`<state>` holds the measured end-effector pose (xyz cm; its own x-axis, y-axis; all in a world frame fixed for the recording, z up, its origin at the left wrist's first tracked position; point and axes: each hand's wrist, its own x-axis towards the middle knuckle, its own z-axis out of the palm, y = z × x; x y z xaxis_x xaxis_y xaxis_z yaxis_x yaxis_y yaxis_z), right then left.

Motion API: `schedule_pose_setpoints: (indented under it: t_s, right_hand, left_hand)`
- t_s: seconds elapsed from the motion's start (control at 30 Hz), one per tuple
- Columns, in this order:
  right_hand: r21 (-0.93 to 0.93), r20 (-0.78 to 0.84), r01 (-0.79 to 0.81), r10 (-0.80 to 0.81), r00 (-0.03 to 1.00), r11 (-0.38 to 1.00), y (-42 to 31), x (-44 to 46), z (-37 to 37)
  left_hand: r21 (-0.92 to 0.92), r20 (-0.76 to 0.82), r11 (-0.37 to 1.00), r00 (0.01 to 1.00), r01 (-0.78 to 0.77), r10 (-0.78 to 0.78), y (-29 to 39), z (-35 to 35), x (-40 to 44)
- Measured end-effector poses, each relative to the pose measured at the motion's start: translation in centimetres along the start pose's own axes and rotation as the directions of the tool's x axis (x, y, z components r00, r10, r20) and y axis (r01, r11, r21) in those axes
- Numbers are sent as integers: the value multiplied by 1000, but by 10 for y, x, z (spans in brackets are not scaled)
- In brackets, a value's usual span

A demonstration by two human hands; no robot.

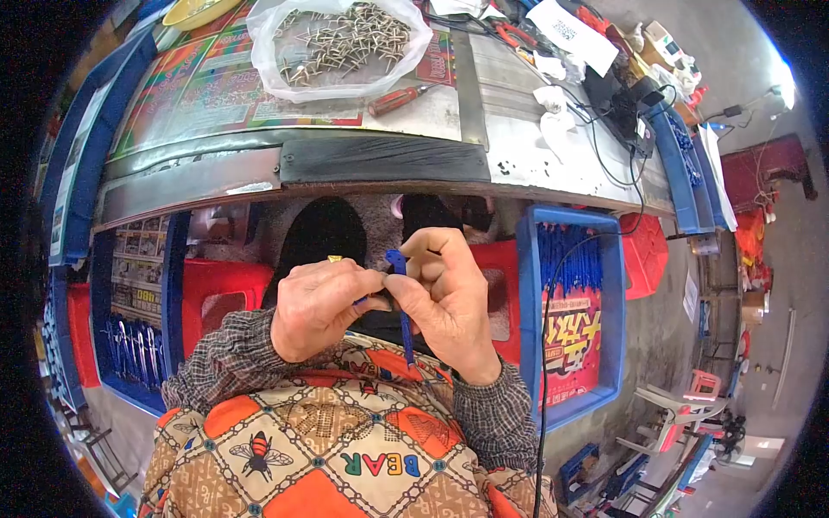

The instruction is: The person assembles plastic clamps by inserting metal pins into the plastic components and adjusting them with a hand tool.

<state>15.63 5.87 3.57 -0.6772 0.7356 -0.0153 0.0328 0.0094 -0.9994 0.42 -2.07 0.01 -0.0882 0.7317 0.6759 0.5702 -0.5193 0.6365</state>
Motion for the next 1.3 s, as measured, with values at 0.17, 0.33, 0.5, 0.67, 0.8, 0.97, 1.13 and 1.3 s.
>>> schedule_pose_setpoints:
  t_s: [0.17,0.33,0.5,0.67,0.8,0.97,1.13,1.3]
  right_hand:
    - [-6,-42,222,-222,974,975,17,-4,-1]
    - [-102,-11,273,-276,961,957,16,-6,-6]
    - [-107,-30,155,-159,987,982,15,-13,-12]
    - [-343,129,377,-354,926,860,20,-9,-24]
    - [-449,225,477,-422,878,755,16,-2,-28]
    - [-419,184,385,-339,923,822,20,-1,-27]
    - [-367,132,210,-172,976,906,10,-3,-18]
    - [-330,72,89,-69,995,940,7,-8,-15]
  left_hand:
    - [-23,-3,999,999,39,-39,2,3,-2]
    - [-36,-23,999,999,25,-26,1,7,-2]
    - [-33,2,994,995,104,-104,4,4,0]
    - [-91,-21,988,992,123,-125,2,7,-3]
    - [-54,-43,996,996,77,-79,-1,12,-5]
    - [-16,-6,1000,1000,16,-16,0,9,-2]
    - [39,44,998,998,-44,42,-1,9,-6]
    - [38,79,996,994,-83,80,-1,8,-10]
